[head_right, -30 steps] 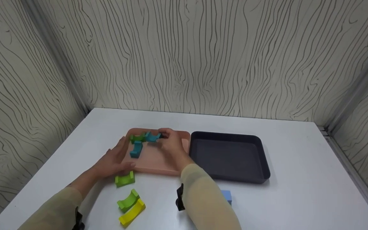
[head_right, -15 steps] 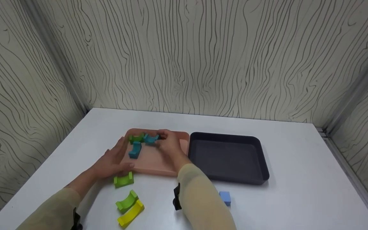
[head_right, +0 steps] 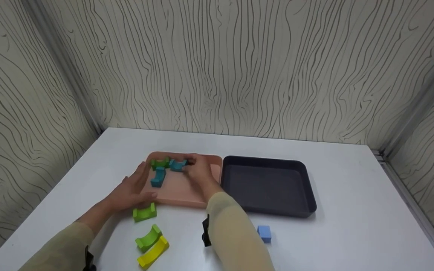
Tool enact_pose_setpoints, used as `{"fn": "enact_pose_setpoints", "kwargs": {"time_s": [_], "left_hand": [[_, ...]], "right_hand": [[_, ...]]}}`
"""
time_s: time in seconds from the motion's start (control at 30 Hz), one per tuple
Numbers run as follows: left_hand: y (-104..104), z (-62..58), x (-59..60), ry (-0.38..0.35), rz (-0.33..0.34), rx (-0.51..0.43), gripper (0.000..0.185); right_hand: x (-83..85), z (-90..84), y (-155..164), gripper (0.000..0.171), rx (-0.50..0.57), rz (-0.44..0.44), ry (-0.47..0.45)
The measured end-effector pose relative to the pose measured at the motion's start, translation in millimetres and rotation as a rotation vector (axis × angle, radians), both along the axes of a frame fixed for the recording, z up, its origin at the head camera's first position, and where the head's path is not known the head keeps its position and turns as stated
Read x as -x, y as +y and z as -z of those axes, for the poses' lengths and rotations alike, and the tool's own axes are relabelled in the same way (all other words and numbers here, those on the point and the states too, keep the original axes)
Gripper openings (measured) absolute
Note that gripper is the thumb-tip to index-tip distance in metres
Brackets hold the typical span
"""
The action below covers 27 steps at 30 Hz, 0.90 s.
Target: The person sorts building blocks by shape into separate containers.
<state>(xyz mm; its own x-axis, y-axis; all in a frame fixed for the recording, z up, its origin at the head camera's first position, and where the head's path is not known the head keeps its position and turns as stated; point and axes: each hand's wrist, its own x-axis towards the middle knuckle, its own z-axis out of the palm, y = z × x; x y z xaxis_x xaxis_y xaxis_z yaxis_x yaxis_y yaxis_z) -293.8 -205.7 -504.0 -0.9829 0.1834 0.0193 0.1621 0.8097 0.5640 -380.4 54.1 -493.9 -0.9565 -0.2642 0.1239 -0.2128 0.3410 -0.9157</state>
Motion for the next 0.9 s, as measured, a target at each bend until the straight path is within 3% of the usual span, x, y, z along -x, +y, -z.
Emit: {"fn": "enact_pose_setpoints", "kwargs": {"time_s": [0.73, 0.9], "left_hand": [[0.8, 0.7, -1.0, -0.017, -0.02, -0.006, 0.123], [1.5, 0.5, -0.5, 0.001, -0.008, -0.006, 0.122]], "right_hand": [[1.8, -2.4, 3.6, 0.046, -0.108, -0.018, -0.021], [2.6, -0.7, 3.3, 0.048, -0.085, -0.001, -0.053]]}}
